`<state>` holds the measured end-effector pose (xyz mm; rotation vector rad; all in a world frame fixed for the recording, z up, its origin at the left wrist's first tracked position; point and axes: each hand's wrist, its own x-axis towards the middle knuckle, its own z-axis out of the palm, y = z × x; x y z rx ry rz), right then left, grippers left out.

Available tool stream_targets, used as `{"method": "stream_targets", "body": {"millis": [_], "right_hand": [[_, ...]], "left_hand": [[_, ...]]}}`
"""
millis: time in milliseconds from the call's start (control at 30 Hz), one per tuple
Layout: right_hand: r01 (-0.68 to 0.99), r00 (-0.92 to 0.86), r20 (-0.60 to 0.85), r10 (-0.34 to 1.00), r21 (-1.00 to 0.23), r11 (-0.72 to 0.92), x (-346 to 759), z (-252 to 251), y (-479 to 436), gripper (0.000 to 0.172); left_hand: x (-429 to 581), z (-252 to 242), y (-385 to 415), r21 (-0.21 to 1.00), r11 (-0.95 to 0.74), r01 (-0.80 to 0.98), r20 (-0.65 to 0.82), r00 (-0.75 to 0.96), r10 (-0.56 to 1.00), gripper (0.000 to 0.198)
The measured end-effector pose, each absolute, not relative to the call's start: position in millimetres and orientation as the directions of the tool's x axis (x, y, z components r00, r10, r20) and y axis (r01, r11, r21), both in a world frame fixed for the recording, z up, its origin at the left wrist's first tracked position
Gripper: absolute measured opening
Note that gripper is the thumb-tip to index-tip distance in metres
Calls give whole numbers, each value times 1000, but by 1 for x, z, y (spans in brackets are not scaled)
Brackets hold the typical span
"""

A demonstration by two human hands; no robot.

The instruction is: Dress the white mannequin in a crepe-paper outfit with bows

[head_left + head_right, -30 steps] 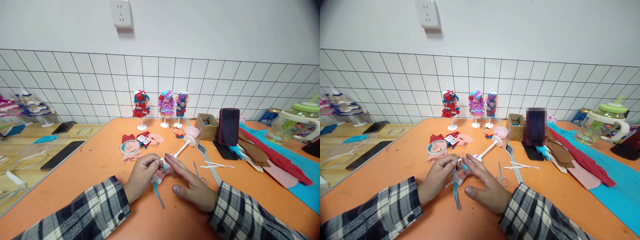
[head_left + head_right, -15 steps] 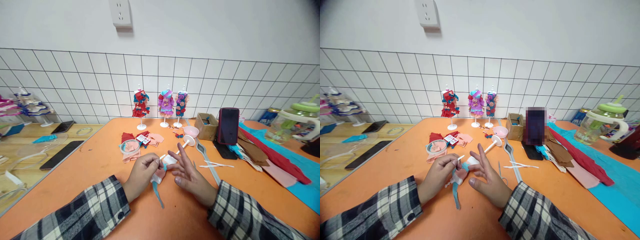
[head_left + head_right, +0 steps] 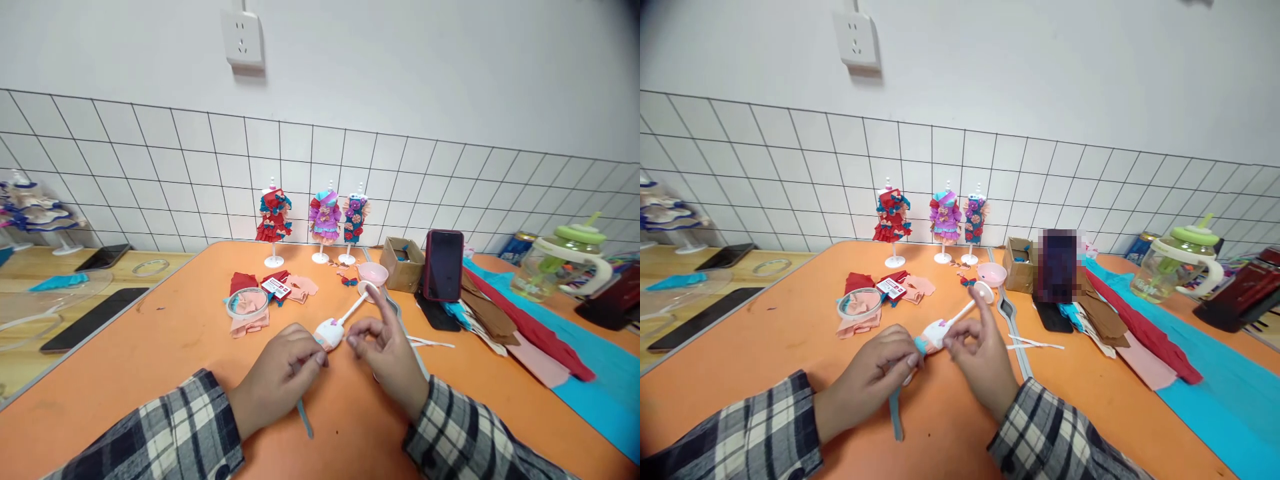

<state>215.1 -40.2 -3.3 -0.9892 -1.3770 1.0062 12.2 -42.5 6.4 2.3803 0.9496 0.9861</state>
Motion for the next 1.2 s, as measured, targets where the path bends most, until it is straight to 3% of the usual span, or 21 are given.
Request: {"method": "stream_targets", "body": {"millis": [67, 133, 267, 433, 533, 967, 1100, 1200], "right_hand": [[266, 149, 461, 875, -871, 413, 237, 5, -19, 79], [546, 281, 669, 688, -701, 459, 266, 16, 10, 73], [853, 311, 847, 430, -449, 267, 320, 35, 64, 60], [984, 180, 858, 481, -151, -99, 335, 35, 95, 47], [991, 77, 850, 522, -9, -131, 334, 28, 99, 44], [980, 130, 772, 622, -5, -198, 334, 29, 93, 59], [998, 34, 833, 553, -2, -60, 332, 35, 89, 61], [993, 22, 887, 460, -71, 90, 325, 43, 82, 64]], "left_hand": [[5, 10, -42, 584, -676, 449, 459, 505, 732, 28], [-2, 11, -41, 574, -674, 465, 456, 502, 734, 28], [-10, 8, -37, 543, -681, 491, 467, 497, 731, 27], [-7, 5, -36, 538, -701, 468, 451, 543, 709, 27], [-6, 6, -38, 513, -733, 447, 469, 569, 675, 26], [-4, 9, -39, 419, -798, 434, 480, 640, 600, 24], [-3, 10, -41, 400, -803, 442, 496, 632, 595, 24], [-8, 13, -37, 393, -811, 434, 526, 617, 585, 24]]}}
